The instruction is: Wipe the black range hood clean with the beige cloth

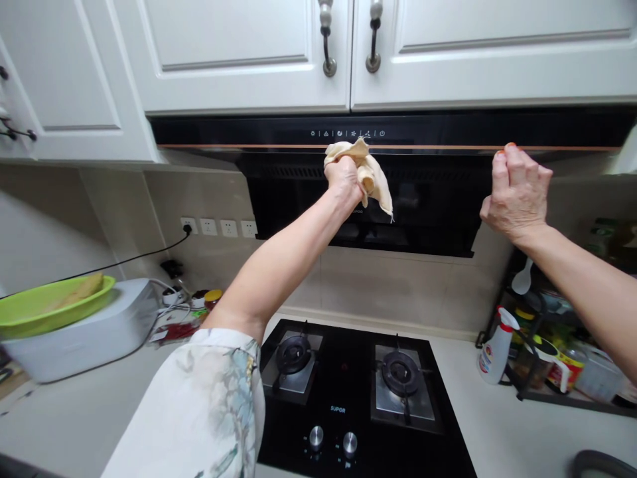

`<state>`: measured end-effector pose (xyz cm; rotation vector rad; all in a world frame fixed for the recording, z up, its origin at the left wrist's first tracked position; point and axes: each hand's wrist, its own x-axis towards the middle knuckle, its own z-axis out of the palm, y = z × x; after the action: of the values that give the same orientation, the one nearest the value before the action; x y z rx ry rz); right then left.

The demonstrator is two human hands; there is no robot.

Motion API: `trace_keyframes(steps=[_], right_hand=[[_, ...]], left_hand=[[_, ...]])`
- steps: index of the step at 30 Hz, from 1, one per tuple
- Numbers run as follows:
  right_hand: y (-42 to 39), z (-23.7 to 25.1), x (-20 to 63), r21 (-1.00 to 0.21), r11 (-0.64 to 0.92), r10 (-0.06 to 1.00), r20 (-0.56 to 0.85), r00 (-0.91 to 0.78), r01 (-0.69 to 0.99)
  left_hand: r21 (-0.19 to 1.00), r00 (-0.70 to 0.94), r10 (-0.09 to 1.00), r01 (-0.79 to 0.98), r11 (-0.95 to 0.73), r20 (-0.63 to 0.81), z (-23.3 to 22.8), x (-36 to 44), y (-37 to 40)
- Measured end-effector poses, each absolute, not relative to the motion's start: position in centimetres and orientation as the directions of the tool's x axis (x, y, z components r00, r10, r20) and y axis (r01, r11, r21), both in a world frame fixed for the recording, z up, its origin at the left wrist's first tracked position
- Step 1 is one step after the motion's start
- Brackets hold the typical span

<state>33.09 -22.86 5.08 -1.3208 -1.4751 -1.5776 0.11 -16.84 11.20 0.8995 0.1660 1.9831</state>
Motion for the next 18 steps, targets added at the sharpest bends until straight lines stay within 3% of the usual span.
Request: trace_keyframes(steps=[9,18], right_hand=[[-25.2,4.6,32.6,0.362,-0.061,0.274,0.902,-0.333,0.930],[-25.4,2.2,33.0,0.235,0.053,0.238,0.941,-0.241,0.971]], left_hand=[[0.478,-0.268,0.801,-0.686,-0.549,0.536,10.9,8.9,-19.6],[0.470,-0.194,0.810,-0.730,-0.496,0.553,11.2,14.6,-20.8]])
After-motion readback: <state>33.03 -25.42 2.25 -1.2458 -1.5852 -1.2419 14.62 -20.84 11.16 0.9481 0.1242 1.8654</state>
